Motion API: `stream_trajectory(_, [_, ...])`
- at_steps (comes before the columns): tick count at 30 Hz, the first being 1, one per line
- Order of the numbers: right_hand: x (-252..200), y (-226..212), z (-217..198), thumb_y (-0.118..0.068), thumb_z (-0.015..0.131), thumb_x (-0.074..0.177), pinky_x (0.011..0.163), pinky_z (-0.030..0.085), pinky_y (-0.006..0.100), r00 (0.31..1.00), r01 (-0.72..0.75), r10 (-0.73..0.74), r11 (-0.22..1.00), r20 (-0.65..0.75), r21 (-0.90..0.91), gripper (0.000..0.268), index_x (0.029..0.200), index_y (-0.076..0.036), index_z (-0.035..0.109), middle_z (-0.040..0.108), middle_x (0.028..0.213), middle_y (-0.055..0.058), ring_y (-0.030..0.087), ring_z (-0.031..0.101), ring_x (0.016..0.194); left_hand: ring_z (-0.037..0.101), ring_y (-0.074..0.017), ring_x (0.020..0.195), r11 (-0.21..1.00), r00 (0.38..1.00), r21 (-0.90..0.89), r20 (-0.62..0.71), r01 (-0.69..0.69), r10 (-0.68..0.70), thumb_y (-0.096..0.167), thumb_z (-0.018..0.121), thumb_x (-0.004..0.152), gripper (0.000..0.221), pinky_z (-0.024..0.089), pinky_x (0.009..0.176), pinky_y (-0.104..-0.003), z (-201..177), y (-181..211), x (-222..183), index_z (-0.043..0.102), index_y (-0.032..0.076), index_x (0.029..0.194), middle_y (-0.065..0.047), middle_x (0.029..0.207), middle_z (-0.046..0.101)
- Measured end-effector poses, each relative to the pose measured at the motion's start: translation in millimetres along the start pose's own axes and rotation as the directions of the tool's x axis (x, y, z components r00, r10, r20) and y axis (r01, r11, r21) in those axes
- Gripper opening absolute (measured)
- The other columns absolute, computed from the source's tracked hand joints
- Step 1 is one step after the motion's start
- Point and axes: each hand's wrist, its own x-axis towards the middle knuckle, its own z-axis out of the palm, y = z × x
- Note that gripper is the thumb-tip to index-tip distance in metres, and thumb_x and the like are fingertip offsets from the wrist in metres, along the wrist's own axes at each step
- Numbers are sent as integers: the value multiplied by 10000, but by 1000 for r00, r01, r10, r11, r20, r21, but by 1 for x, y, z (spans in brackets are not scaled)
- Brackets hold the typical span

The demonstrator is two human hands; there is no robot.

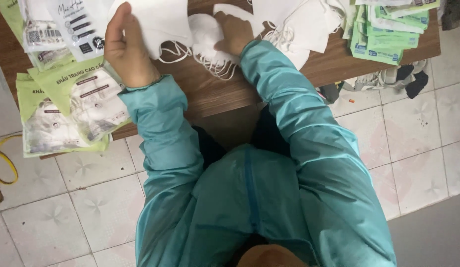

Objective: Folding and stacking face masks on a table.

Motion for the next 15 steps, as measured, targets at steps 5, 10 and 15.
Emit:
stream_trajectory(5, [15, 92, 4, -288, 766, 771, 635, 533, 579, 973, -23, -34, 970, -228, -242, 595, 1308, -146, 552, 704, 1023, 161, 425, 701, 882, 706, -268, 1112, 995, 999, 92, 22, -34, 32, 25, 749, 943, 200, 605, 983, -365, 6, -13, -4, 789, 12, 1138, -168, 1173, 765])
stream_trajectory(10, [8, 173, -8, -416, 836, 810, 776, 546, 586, 893, -213, 171, 976, -416, -55, 529, 1185, -95, 644, 688, 1104, 238, 485, 667, 950, 712, -247, 1120, 950, 984, 283, 151, -136, 96, -30, 675, 955, 223, 570, 1043, -366, 27, -28, -22, 763, 51, 1143, -134, 1146, 769])
stream_trajectory(15, [27, 220, 21, -564, 967, 735, 717, 551, 556, 876, -248, 165, 960, -453, -131, 670, 1099, -87, 670, 703, 1016, 197, 429, 670, 896, 704, -241, 1130, 937, 968, 344, 251, -58, -32, 3, 668, 965, 217, 562, 1061, -387, 48, -58, -44, 769, 83, 1139, -117, 1163, 765])
